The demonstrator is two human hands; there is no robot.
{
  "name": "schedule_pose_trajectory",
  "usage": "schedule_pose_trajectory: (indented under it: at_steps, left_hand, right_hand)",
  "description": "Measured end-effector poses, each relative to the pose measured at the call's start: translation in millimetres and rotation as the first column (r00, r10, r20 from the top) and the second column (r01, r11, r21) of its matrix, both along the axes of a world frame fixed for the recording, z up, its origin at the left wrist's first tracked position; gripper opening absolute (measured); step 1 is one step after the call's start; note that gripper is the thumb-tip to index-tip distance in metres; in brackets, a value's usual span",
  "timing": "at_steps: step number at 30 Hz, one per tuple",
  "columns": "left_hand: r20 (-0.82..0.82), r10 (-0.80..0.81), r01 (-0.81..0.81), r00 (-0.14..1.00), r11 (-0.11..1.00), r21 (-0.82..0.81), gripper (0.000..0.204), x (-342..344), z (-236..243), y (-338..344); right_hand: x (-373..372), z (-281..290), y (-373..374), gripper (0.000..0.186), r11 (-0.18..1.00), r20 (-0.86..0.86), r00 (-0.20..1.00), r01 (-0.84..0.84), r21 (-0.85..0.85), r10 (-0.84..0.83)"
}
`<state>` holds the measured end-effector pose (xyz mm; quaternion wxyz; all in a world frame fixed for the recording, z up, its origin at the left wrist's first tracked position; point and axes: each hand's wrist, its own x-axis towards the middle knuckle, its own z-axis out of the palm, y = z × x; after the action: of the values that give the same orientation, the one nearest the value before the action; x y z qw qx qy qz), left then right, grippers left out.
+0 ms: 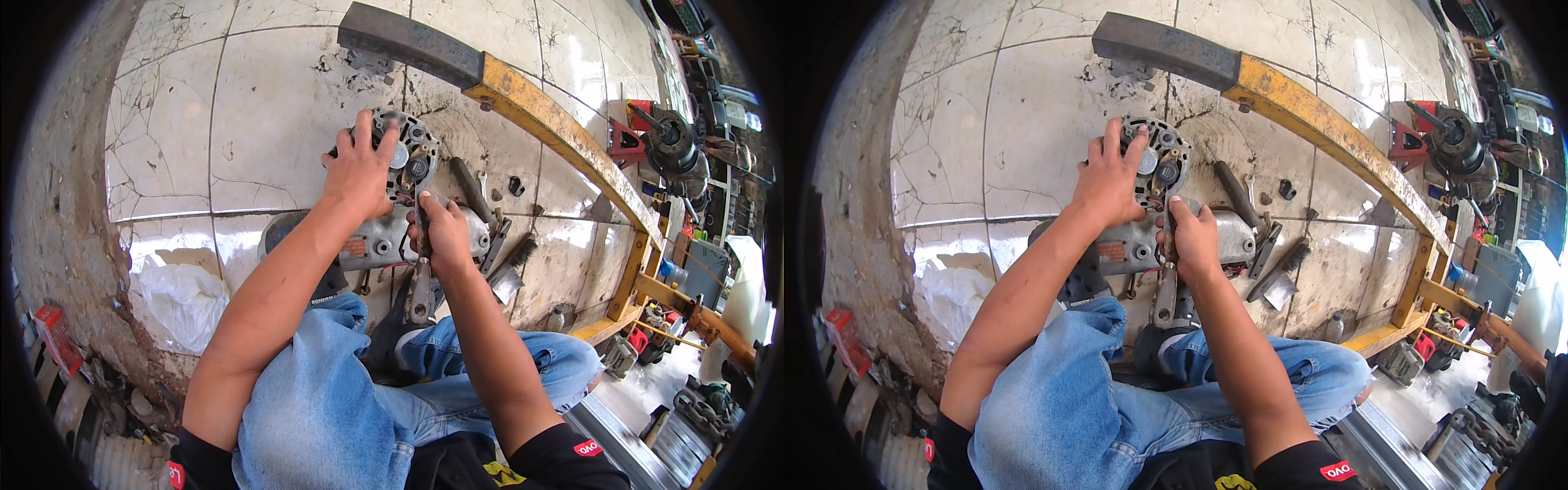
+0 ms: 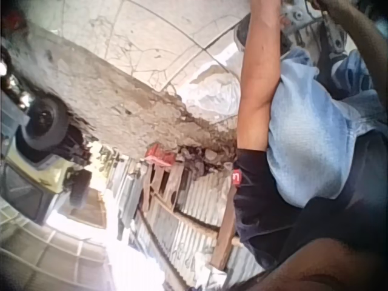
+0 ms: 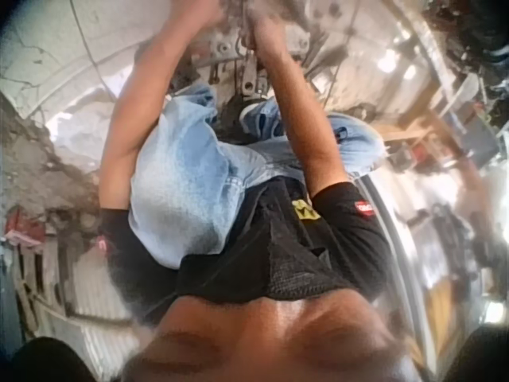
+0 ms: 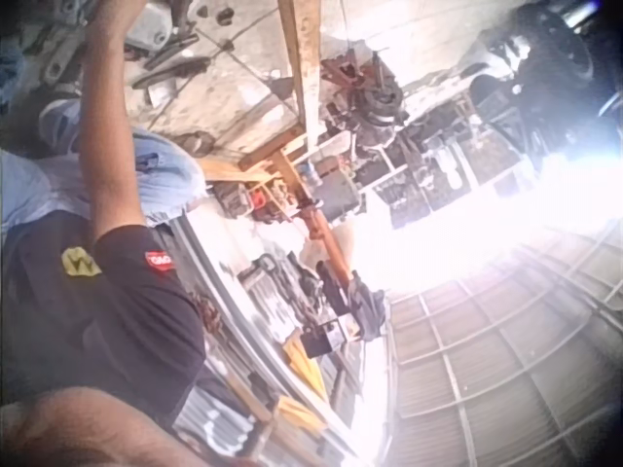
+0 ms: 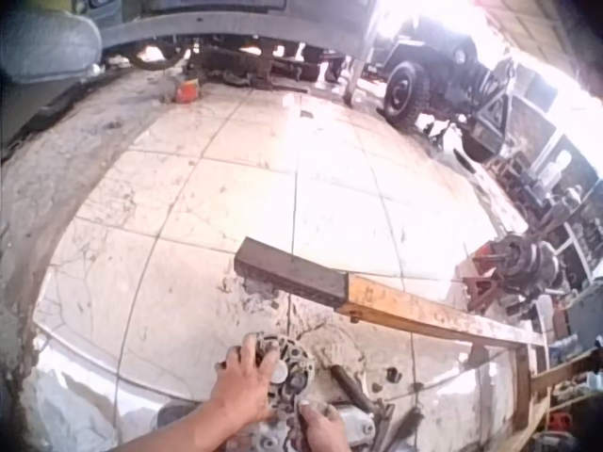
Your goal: The person sits on the floor and uses a hammer and a metal rod to tap and adjust a circular motor component. They repeatedly strike the component to loosen or align internal parts while holding it steady with the other hand.
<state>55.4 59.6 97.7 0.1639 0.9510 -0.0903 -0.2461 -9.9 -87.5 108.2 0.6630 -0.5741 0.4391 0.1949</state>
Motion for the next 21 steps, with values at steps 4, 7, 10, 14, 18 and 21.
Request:
schedule_pose_trajectory:
  at_steps: [4,7,10,14,18,21]
  left_hand:
    - [0.031,0.033,-0.032,0.999,0.999,-0.040,0.117,-1.9,-3.6,0.0]
    - [0.003,0.020,-0.020,1.000,1.000,-0.012,0.118,1.3,-1.6,0.1]
    - [-0.003,-0.022,0.022,1.000,1.000,-0.003,0.118,1.8,-1.6,1.7]
    - [0.005,-0.059,0.059,0.998,0.998,-0.029,0.119,3.1,-3.6,5.7]
    - [0.036,-0.129,0.129,0.991,0.992,-0.003,0.119,11.3,-7.3,11.0]
    - [0.015,-0.123,0.123,0.992,0.992,-0.014,0.120,12.1,-5.6,9.9]
  right_hand:
    - [22.1,-2.5,-5.7,0.022,0.997,0.080,0.997,0.000,-0.082,0.007]
    - [16.4,-6.1,-10.4,0.021,0.999,0.090,0.995,-0.032,-0.026,0.034]
    - [12.8,-2.5,-9.3,0.020,0.998,0.061,0.998,-0.031,-0.056,0.035]
    - [18.8,-5.2,-16.1,0.019,0.997,0.064,0.997,-0.031,-0.065,0.035]
    - [15.6,3.4,-12.5,0.021,0.994,0.024,0.998,-0.062,-0.094,0.065]
    - [26.1,-5.1,-17.5,0.023,0.996,0.081,0.995,-0.050,-0.071,0.055]
